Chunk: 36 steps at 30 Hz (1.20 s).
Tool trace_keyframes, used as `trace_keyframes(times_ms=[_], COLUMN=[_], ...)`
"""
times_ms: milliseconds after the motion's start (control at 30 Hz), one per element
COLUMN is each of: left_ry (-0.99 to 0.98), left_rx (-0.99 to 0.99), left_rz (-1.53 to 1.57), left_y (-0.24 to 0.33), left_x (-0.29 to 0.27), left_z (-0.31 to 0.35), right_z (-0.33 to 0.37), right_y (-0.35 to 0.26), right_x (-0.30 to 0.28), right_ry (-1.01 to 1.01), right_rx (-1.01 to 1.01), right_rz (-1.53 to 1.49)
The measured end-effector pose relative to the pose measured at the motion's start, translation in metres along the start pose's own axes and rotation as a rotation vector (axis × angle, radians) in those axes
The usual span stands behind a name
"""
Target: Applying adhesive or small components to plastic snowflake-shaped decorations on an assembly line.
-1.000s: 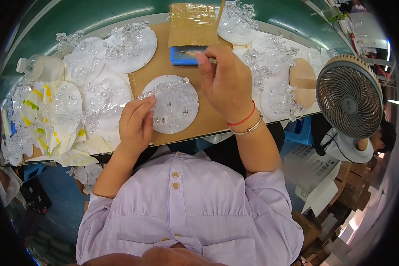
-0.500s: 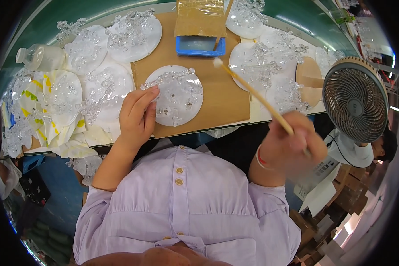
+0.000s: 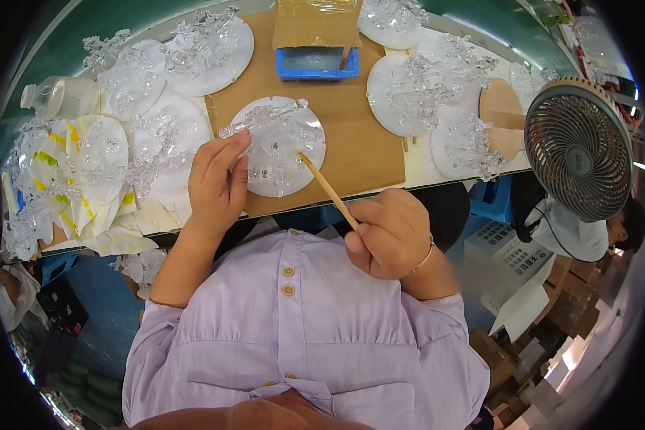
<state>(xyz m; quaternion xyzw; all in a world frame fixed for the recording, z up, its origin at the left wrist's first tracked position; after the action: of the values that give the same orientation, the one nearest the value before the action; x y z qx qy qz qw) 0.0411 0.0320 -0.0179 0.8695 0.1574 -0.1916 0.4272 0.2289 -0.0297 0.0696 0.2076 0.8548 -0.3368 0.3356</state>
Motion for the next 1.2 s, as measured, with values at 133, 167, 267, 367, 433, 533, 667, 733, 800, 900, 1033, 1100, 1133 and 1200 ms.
trace_keyframes(times_ms=[133, 167, 267, 367, 433, 533, 667, 733, 800, 900, 1033, 1100, 1133, 1200], left_ry=[-0.003, -0.003, -0.004, -0.002, 0.001, 0.008, 0.007, 0.011, 0.013, 0.014, 0.011, 0.01, 0.01, 0.006], left_rx=[0.01, 0.009, -0.003, -0.001, 0.005, 0.01, 0.015, 0.013, 0.019, 0.026, 0.028, 0.02, 0.015, 0.011], left_rz=[0.002, 0.003, -0.004, -0.001, -0.003, -0.016, -0.016, -0.018, -0.022, -0.025, -0.028, -0.025, -0.022, -0.023], left_y=[0.0, 0.0, -0.001, -0.001, 0.0, -0.001, 0.0, 0.0, 0.0, 0.0, 0.001, 0.0, 0.0, 0.0], left_x=[0.0, 0.001, 0.0, 0.0, 0.0, 0.001, 0.0, 0.0, 0.0, 0.0, 0.0, 0.0, 0.0, 0.0], left_z=[0.0, 0.0, 0.001, 0.0, 0.0, 0.001, 0.0, 0.001, 0.001, 0.001, 0.001, 0.002, 0.002, 0.002], right_z=[0.001, 0.002, 0.001, 0.001, 0.004, 0.004, -0.005, -0.012, -0.021, -0.026, -0.029, -0.021, -0.017, -0.012], right_y=[0.007, 0.009, 0.013, 0.018, 0.026, 0.033, 0.018, 0.004, -0.005, -0.001, 0.013, 0.019, 0.024, 0.026], right_x=[0.009, 0.011, 0.017, 0.024, 0.026, 0.035, 0.042, 0.046, 0.048, 0.052, 0.04, 0.032, 0.029, 0.023], right_ry=[0.024, 0.024, 0.012, -0.01, 0.082, 0.109, -0.025, -0.043, -0.048, -0.039, 0.006, 0.004, 0.004, 0.027], right_rx=[-0.026, -0.026, -0.029, -0.031, -0.006, -0.025, -0.073, -0.129, -0.133, -0.119, 0.02, 0.077, 0.132, 0.16], right_rz=[0.008, 0.009, -0.003, -0.021, -0.073, -0.035, 0.036, 0.146, 0.169, 0.152, 0.08, 0.057, 0.036, -0.008])
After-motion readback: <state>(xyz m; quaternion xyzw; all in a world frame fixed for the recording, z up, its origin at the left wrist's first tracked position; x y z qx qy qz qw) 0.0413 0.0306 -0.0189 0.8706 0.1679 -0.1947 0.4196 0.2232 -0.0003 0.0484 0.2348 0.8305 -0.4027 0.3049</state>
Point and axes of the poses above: each hand's wrist, its own z-axis away from the middle knuckle, its own x-axis out of the palm, y = z × x, the point moved 8 cm from there along -z, towards the middle knuckle, and after that the axes turned 1 degree about z, right-handed, at the moved point
